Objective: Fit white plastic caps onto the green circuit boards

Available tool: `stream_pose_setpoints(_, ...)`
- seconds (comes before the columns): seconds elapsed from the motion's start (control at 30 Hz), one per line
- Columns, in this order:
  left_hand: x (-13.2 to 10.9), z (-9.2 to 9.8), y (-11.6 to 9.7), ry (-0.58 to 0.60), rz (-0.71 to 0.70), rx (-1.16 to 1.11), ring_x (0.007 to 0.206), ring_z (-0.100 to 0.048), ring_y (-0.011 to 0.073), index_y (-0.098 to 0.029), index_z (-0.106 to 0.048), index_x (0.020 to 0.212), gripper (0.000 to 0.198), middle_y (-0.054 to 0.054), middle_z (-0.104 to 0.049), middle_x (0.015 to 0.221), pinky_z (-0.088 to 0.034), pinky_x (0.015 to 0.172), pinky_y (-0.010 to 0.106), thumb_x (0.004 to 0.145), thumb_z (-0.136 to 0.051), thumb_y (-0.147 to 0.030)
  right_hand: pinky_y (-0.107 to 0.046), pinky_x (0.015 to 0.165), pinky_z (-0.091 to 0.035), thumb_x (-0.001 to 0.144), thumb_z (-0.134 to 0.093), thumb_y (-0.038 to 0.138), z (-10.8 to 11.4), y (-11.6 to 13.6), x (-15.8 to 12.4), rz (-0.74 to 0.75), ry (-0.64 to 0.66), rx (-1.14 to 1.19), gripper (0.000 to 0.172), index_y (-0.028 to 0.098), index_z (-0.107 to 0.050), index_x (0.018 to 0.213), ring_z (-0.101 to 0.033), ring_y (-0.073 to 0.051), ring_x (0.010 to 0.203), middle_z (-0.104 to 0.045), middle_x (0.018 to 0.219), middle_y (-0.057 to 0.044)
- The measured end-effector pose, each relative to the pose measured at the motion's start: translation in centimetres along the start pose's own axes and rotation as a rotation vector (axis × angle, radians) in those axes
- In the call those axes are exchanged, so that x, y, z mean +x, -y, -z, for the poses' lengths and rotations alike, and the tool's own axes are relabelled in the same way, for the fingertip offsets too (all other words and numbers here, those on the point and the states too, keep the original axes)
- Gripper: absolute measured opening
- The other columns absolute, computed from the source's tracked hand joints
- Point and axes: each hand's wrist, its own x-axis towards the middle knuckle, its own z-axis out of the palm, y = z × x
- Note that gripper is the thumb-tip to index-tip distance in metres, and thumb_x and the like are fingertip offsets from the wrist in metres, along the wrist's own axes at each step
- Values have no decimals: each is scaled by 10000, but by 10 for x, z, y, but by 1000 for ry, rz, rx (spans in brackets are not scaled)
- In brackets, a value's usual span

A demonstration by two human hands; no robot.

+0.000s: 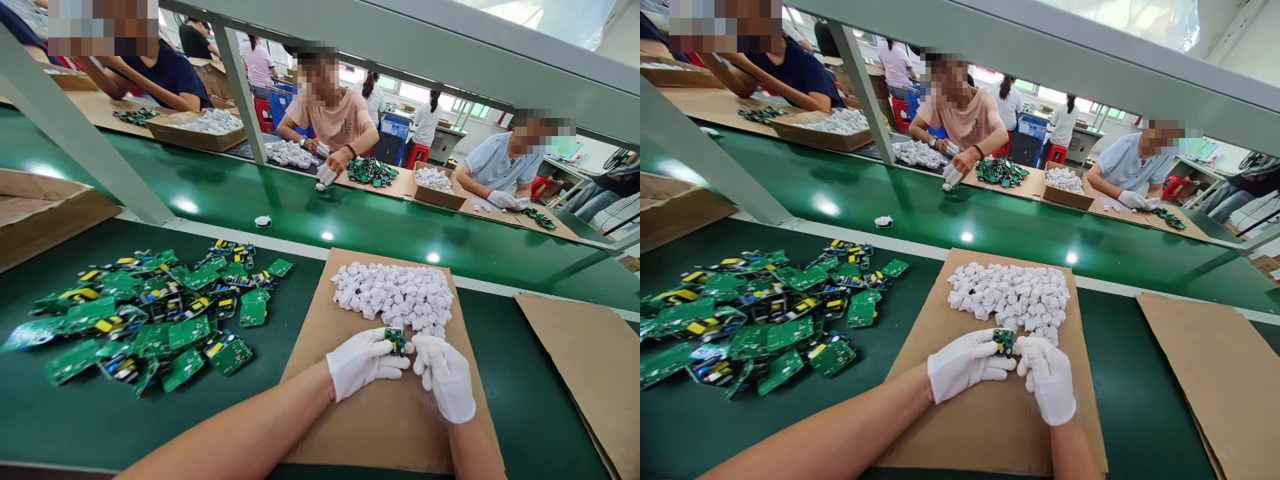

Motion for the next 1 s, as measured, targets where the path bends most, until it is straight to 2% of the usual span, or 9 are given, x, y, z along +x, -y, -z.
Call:
stream_pose_setpoints(0.07,0,0,0,0,2,0,864,-635,193,-151,-542,1036,305,132,-604,1060,-452,758,307,751,-628,-215,-223,372,-404,811,-535,380,0,0,2,90,-1,-61,236,187,-649,885,-491,-94,403,-603,601,1)
stream_pose_setpoints(0.13,1,-1,-1,-4,6,-4,848,-636,186,-149,-545,1025,285,119,-611,1027,-451,754,307,757,-621,-210,-272,545,-488,783,-576,268,0,1,5,264,12,-149,106,220,-664,816,-589,-145,609,-640,729,-23)
stream_pose_setpoints(0.23,1,-1,-1,-13,10,-8,851,-634,188,-148,-545,1029,282,118,-613,1017,-449,759,314,762,-614,-208,-325,700,-486,760,-574,178,0,3,8,412,51,-220,121,245,-675,759,-591,-177,776,-647,813,-33)
stream_pose_setpoints(0.37,1,-1,0,-2,2,-9,878,-631,196,-151,-526,1063,326,138,-605,1062,-447,761,309,756,-619,-209,-283,540,-480,764,-584,263,-3,3,3,160,-4,-54,221,207,-630,973,-549,-135,564,-609,652,1)
stream_pose_setpoints(0.5,1,-1,0,-14,-8,2,894,-633,222,-146,-526,1027,291,153,-594,1094,-444,762,321,758,-615,-215,-211,344,-358,793,-550,415,-4,2,-3,-46,47,46,300,147,-649,884,-441,-80,365,-562,522,14)
stream_pose_setpoints(0.63,0,-1,0,-5,-10,-16,871,-635,211,-147,-537,1007,268,139,-606,1067,-441,752,321,756,-618,-200,-209,367,-369,799,-558,372,-1,-2,-2,77,23,20,238,163,-667,832,-460,-91,418,-541,524,15)
stream_pose_setpoints(0.73,0,0,0,10,-6,-32,843,-636,192,-147,-545,1004,256,119,-626,1009,-437,748,312,762,-613,-196,-254,523,-456,766,-600,221,1,-5,2,302,10,-58,85,211,-665,819,-546,-129,588,-610,679,-9)
stream_pose_setpoints(0.8,1,1,0,3,-8,-31,849,-635,198,-148,-543,1016,272,120,-622,1011,-435,752,318,760,-617,-200,-276,608,-476,749,-604,160,1,-5,4,387,13,-78,112,228,-662,816,-581,-151,696,-632,775,-21)
stream_pose_setpoints(1.0,3,4,3,18,-16,-23,884,-628,212,-147,-530,1061,353,137,-602,1056,-430,773,333,733,-644,-209,-314,652,-547,724,-666,234,-7,6,1,129,-64,88,213,201,-639,933,-647,-182,729,-687,841,-53)
